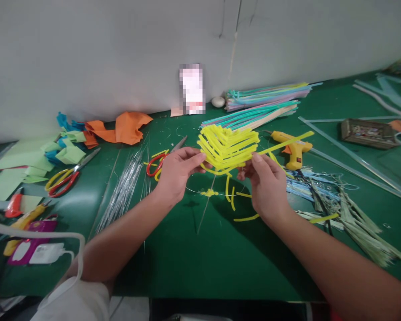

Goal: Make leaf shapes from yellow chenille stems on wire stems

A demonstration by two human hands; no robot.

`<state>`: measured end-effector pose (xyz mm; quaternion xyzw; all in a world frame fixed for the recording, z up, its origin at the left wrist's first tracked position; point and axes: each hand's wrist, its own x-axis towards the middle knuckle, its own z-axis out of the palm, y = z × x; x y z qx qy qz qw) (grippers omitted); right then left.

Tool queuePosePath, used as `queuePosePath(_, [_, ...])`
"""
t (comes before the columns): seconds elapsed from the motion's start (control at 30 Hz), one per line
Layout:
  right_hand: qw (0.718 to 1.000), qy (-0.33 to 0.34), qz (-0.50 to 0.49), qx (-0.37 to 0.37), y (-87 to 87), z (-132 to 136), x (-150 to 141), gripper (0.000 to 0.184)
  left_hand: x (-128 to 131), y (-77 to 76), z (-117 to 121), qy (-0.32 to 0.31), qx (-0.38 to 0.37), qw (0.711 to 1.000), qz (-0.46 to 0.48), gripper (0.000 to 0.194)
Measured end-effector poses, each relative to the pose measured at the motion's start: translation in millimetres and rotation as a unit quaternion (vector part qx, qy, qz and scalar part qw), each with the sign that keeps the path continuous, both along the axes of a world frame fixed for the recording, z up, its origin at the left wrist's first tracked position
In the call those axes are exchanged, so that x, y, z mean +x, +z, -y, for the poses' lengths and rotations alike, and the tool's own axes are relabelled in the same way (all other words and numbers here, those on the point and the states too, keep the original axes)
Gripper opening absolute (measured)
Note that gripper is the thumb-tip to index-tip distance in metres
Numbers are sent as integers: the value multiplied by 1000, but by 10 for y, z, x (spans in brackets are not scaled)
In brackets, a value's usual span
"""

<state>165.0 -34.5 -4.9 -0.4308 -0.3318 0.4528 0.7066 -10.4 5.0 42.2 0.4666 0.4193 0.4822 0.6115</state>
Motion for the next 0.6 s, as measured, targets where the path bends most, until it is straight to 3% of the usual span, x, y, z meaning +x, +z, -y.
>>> queuePosePath(0.27, [998, 22, -65, -9, 46, -15, 2, 25, -7, -29, -23, -18, -25, 999, 30, 18])
queuePosePath(0.43, [977, 104, -166, -87, 108, -42, 15, 23, -7, -61, -37, -28, -49, 997, 45, 21])
queuePosePath(0.6, [965, 108, -204, -121, 137, -55, 18, 28, -3, -83, -32, -38, -70, 996, 48, 23])
